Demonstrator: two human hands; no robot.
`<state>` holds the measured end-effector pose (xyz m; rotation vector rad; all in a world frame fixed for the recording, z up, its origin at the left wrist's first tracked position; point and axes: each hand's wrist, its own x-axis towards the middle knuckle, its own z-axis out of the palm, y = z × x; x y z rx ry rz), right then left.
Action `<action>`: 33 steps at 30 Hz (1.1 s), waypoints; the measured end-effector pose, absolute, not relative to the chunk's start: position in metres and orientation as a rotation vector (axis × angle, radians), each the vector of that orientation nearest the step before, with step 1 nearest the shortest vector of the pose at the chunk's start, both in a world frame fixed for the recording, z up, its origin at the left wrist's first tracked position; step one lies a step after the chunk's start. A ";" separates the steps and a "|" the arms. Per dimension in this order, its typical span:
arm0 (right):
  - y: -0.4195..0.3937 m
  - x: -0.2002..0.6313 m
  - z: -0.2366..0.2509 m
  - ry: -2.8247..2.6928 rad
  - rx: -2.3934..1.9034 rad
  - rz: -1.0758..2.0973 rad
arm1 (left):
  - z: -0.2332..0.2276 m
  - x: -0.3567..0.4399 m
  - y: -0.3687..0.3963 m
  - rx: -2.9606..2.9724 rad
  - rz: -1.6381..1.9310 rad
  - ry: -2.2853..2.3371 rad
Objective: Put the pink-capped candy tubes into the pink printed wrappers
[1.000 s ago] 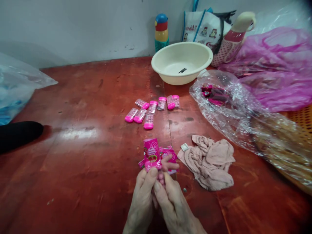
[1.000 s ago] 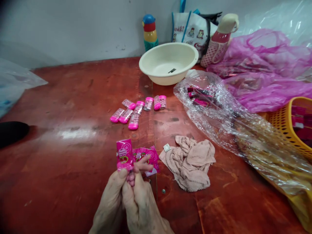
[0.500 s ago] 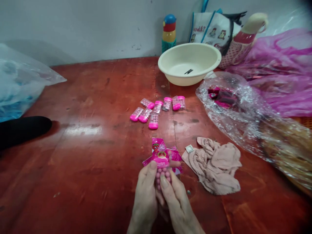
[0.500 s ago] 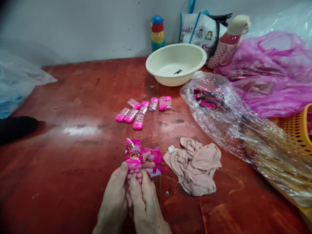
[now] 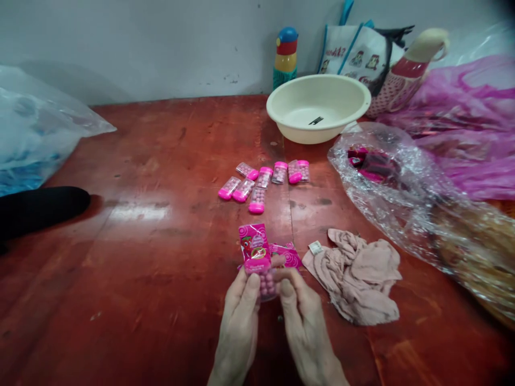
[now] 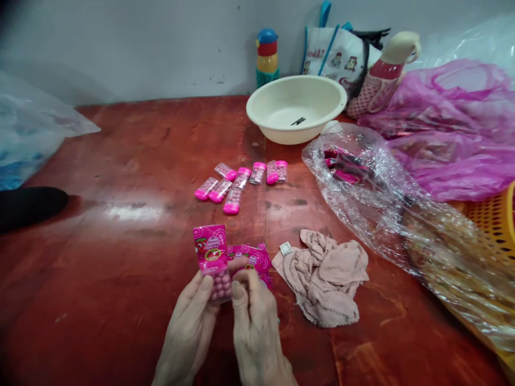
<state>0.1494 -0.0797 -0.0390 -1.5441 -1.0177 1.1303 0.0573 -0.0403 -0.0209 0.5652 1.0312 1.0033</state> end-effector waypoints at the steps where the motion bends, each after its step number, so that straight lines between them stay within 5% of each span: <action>1: -0.075 0.155 -0.032 -1.041 -1.526 1.027 | -0.020 0.056 -0.040 0.597 1.011 1.046; 4: -0.063 0.164 -0.019 -1.008 -1.492 0.905 | -0.018 0.053 -0.041 0.676 0.932 1.026; 9: -0.057 0.152 -0.025 -0.641 -1.230 1.437 | -0.018 0.052 -0.046 0.775 0.828 0.986; 15: -0.069 0.133 -0.044 -0.490 -1.386 1.141 | -0.023 0.064 -0.052 0.731 0.867 1.193; 25: -0.056 0.156 -0.025 0.223 -0.898 1.555 | -0.007 0.064 -0.047 1.061 1.008 1.221; 33: -0.056 0.155 -0.027 0.245 -0.879 1.660 | -0.018 0.048 -0.038 1.606 1.194 1.252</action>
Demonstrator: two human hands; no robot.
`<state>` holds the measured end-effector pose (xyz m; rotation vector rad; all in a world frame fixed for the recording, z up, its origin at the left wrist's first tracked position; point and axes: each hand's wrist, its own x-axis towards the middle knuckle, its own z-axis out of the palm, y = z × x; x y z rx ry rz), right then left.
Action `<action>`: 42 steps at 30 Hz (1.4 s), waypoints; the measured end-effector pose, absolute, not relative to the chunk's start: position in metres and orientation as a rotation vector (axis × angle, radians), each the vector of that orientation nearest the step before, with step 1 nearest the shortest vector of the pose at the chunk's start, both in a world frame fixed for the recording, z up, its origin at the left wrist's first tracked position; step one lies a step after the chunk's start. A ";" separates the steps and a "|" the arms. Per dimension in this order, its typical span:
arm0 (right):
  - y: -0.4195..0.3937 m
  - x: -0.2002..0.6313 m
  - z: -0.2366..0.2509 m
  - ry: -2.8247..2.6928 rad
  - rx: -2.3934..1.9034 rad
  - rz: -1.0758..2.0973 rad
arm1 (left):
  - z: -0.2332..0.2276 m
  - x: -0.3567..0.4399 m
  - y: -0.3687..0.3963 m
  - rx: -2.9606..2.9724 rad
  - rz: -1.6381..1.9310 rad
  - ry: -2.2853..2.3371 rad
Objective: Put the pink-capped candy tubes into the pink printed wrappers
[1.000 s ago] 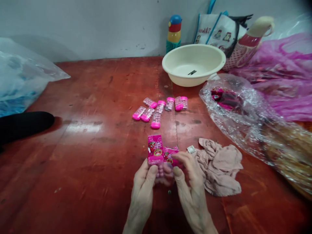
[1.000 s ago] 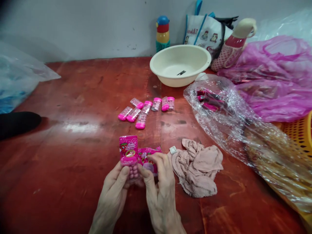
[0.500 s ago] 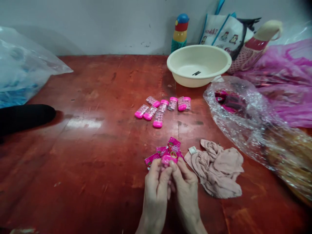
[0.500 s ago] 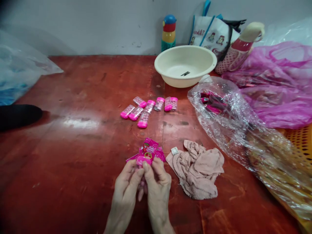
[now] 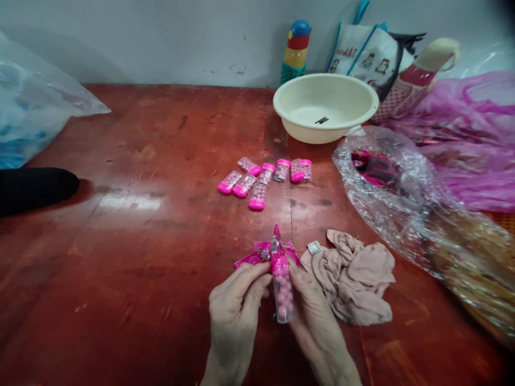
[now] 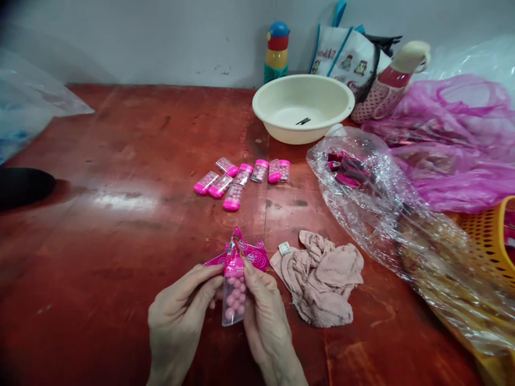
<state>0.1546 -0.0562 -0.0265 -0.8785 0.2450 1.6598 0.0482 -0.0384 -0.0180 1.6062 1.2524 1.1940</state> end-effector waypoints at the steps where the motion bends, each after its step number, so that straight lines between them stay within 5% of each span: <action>1: -0.056 0.154 -0.028 0.212 -0.887 1.666 | -0.018 0.046 -0.037 1.704 1.204 1.218; 11: -0.059 0.150 -0.032 -0.001 -1.029 1.659 | -0.009 0.030 -0.024 2.256 1.019 1.105; 31: -0.051 0.128 -0.034 0.089 -1.056 1.361 | -0.033 0.047 -0.037 1.941 1.035 1.279; 42: -0.066 0.140 -0.030 -0.373 -1.162 1.681 | -0.045 0.038 -0.033 1.792 1.055 1.465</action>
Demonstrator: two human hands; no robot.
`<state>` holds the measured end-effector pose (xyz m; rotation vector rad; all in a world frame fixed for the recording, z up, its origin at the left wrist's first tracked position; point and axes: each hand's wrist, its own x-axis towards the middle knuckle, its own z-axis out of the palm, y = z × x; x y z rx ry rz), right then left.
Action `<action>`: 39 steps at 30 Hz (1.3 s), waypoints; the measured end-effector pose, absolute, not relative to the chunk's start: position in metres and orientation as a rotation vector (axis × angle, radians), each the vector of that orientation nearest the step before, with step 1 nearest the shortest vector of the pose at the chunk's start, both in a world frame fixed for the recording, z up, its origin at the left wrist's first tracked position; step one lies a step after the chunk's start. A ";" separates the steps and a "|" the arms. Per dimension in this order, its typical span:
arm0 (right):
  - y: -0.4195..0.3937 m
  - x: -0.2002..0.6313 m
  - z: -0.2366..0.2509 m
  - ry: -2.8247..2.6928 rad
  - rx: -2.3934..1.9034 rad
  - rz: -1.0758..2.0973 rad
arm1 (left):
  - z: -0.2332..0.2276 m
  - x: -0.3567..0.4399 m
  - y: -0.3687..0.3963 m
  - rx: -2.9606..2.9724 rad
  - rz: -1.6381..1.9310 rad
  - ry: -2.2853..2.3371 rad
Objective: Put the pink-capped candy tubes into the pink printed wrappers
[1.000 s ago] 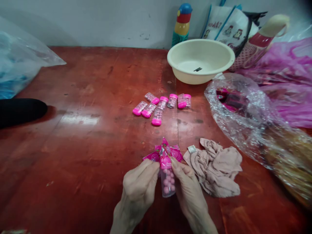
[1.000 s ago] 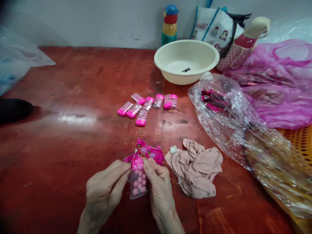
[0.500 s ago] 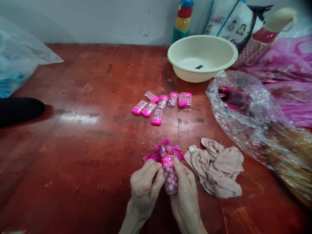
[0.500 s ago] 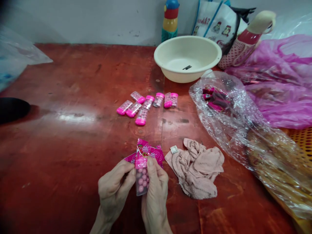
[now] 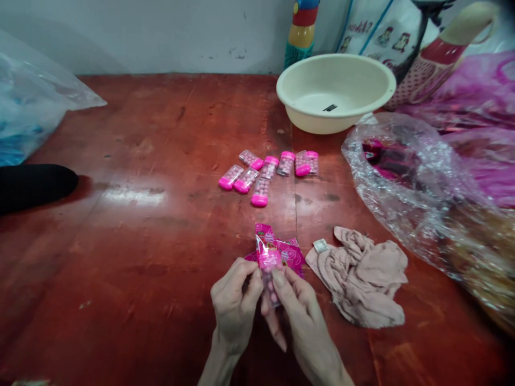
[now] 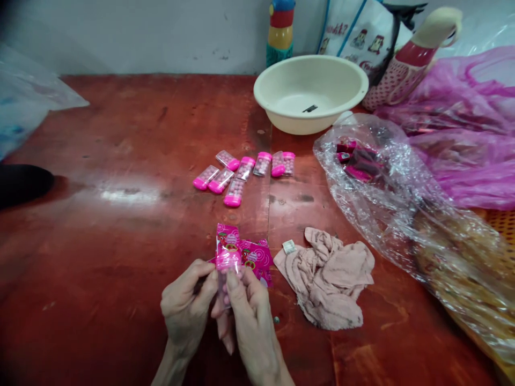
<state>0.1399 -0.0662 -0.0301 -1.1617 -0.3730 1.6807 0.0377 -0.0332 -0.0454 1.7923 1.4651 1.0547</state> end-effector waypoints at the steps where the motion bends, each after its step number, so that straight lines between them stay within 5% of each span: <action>1: -0.067 0.138 -0.031 -0.369 -1.175 1.670 | -0.045 0.037 -0.034 1.800 1.058 1.455; 11: -0.063 0.137 -0.031 -0.390 -1.282 1.566 | -0.044 0.043 -0.031 1.142 1.089 1.254; 21: -0.070 0.127 -0.023 -0.912 -1.553 1.009 | -0.022 0.064 -0.035 0.334 0.921 1.089; 29: -0.088 0.115 -0.033 -0.746 -1.700 0.951 | -0.025 0.061 -0.057 0.367 0.938 1.454; 36: -0.062 0.152 -0.018 -1.059 -1.612 0.693 | -0.026 0.054 -0.045 0.555 0.953 1.087; 39: -0.057 0.154 -0.016 -0.962 -1.496 0.992 | -0.027 0.052 -0.045 0.597 0.860 1.047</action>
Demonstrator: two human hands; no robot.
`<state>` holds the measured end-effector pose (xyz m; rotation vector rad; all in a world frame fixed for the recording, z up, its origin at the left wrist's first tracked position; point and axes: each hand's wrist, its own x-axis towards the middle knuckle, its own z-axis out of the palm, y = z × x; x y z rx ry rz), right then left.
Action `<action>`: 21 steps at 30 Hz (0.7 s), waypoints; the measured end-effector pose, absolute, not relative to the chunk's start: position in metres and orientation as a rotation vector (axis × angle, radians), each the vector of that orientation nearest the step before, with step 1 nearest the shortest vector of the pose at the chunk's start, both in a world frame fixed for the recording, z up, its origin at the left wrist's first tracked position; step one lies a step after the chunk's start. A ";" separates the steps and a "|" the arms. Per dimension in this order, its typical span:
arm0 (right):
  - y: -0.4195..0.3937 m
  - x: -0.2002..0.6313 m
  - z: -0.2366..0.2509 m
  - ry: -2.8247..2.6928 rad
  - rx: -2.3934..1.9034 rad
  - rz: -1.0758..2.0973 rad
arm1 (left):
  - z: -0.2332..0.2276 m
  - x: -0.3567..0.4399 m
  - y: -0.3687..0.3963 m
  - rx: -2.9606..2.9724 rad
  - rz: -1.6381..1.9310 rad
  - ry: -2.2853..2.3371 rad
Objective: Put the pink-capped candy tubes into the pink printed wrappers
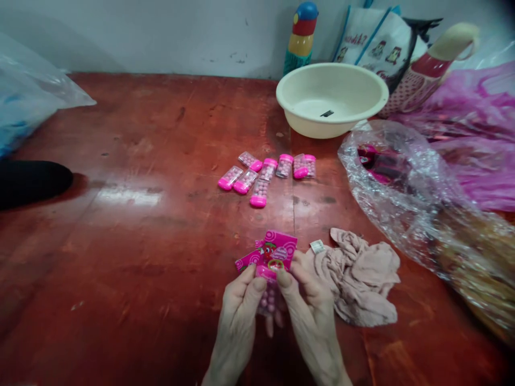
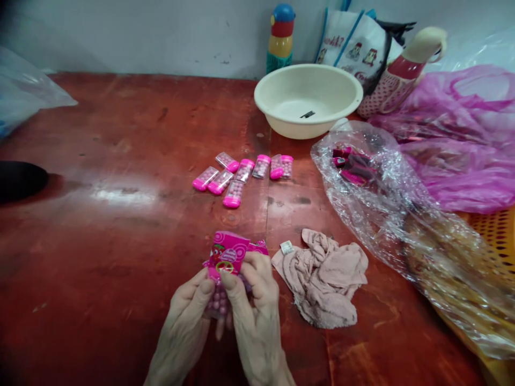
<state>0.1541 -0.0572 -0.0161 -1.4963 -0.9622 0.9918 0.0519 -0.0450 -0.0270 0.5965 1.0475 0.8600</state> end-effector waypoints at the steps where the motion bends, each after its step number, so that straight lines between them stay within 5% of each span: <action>1: -0.056 0.152 -0.017 -0.902 -1.460 1.104 | -0.027 0.052 -0.046 0.613 0.844 1.047; 21: -0.071 0.133 -0.046 -0.562 -1.504 1.168 | -0.027 0.057 -0.051 0.604 0.877 1.049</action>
